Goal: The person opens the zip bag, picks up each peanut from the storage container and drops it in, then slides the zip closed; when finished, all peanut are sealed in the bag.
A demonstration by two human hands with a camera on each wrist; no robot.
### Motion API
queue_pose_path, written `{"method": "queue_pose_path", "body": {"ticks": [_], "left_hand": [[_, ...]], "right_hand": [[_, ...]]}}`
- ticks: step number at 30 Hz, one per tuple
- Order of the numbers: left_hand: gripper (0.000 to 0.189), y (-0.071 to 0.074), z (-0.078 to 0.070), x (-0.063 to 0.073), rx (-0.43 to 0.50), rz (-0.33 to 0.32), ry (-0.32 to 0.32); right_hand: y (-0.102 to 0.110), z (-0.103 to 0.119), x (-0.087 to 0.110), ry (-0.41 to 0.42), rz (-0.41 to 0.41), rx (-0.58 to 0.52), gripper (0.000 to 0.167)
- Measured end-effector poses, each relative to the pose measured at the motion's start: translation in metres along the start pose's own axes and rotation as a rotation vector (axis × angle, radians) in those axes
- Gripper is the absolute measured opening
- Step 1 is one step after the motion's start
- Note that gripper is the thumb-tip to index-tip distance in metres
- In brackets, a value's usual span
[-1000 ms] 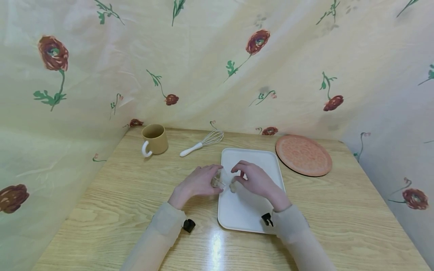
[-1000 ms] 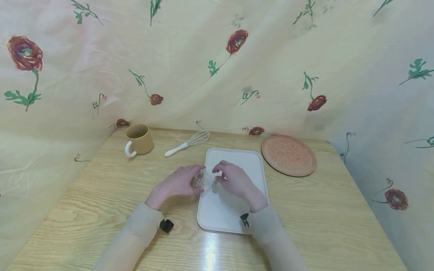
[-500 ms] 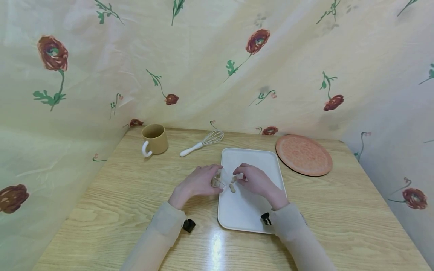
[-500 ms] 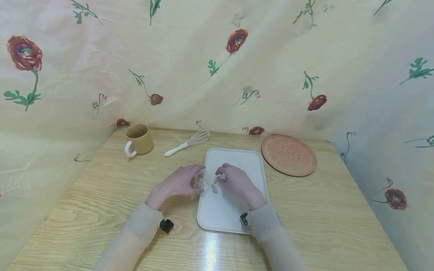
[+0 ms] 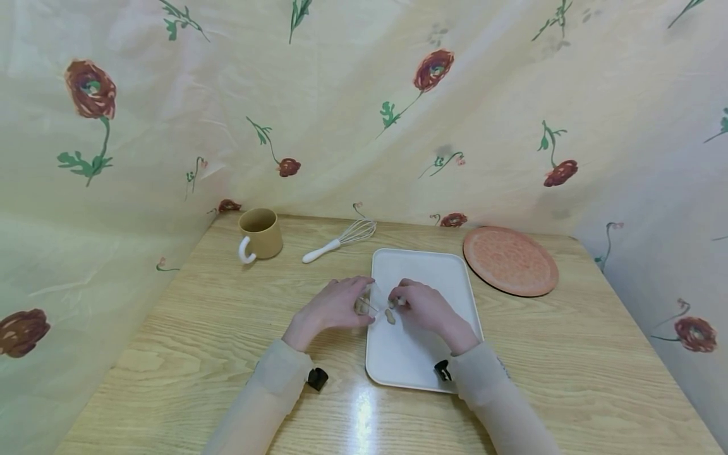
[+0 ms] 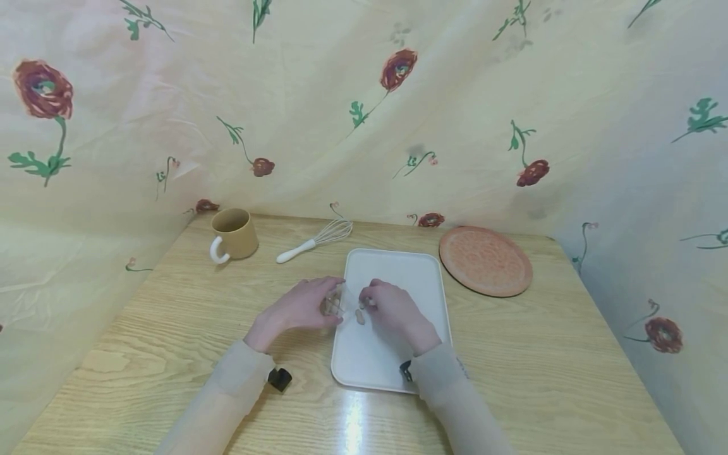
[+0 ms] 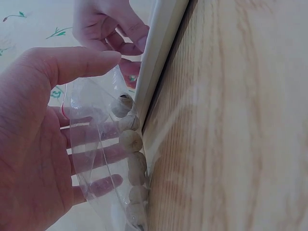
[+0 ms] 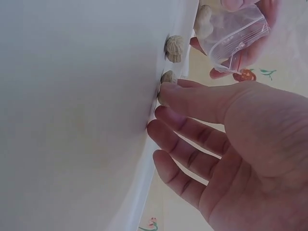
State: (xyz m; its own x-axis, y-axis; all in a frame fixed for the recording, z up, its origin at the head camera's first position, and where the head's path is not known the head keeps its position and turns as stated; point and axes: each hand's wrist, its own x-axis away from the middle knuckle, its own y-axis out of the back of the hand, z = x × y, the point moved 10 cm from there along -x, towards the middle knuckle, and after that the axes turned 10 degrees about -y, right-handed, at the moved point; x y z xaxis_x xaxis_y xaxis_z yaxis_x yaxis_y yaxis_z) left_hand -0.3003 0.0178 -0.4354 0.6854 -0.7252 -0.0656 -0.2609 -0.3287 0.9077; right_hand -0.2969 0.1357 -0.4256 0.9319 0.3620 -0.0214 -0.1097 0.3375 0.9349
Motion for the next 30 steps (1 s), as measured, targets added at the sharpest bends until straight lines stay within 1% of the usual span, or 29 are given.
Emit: {"method": "queue_pose_path", "body": {"ticks": [8, 18, 23, 30], "left_hand": [[0.076, 0.001, -0.002, 0.001, 0.007, 0.001, 0.0], [0.076, 0.001, -0.003, 0.001, 0.001, -0.004, -0.005], [0.077, 0.001, -0.002, 0.001, 0.005, -0.002, 0.002], [0.076, 0.001, -0.001, 0.0, 0.007, 0.005, 0.01]], "right_hand": [[-0.003, -0.004, -0.001, -0.034, 0.016, 0.028, 0.016], [0.0, -0.004, 0.001, -0.038, 0.015, 0.029, 0.015], [0.007, -0.004, 0.002, -0.038, 0.002, 0.029, 0.013], [0.024, 0.001, 0.005, -0.024, -0.029, 0.012, 0.011]]}}
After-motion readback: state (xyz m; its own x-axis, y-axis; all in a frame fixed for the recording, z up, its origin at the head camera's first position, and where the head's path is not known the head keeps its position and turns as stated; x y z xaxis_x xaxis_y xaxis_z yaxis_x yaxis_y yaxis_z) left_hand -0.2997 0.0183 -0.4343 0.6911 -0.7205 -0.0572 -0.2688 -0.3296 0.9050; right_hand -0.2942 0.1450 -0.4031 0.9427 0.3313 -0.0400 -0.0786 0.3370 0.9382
